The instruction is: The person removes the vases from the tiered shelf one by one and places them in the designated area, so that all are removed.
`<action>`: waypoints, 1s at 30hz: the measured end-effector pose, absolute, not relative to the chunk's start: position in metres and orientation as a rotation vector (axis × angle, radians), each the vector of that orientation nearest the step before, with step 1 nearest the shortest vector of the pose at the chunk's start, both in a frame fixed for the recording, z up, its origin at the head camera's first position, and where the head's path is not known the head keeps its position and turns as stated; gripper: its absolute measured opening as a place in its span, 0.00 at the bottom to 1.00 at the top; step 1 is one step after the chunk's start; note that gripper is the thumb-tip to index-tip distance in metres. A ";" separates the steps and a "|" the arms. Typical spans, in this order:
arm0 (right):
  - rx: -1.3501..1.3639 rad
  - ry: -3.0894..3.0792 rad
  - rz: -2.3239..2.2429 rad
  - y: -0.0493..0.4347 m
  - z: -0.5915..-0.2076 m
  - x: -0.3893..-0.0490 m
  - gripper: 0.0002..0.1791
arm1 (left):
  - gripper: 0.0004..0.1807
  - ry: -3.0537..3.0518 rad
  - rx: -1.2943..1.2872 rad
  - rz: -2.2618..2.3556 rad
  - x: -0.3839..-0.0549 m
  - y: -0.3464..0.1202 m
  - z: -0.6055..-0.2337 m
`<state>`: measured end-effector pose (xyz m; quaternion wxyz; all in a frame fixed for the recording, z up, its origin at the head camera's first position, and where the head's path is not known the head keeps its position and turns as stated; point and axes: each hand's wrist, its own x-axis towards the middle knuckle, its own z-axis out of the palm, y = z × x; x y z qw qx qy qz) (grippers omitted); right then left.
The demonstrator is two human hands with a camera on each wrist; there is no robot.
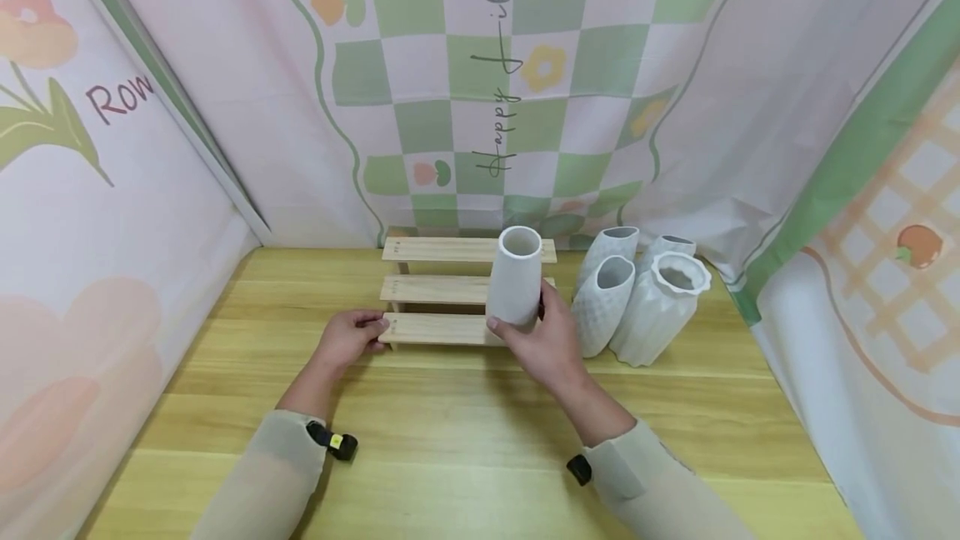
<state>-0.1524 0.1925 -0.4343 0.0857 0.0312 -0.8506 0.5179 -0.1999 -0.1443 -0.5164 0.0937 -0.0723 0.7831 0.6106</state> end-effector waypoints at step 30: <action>-0.062 -2.555 1.467 0.257 -0.449 -0.103 0.49 | 0.22 2.319 -0.216 1.832 -0.198 -0.143 -0.518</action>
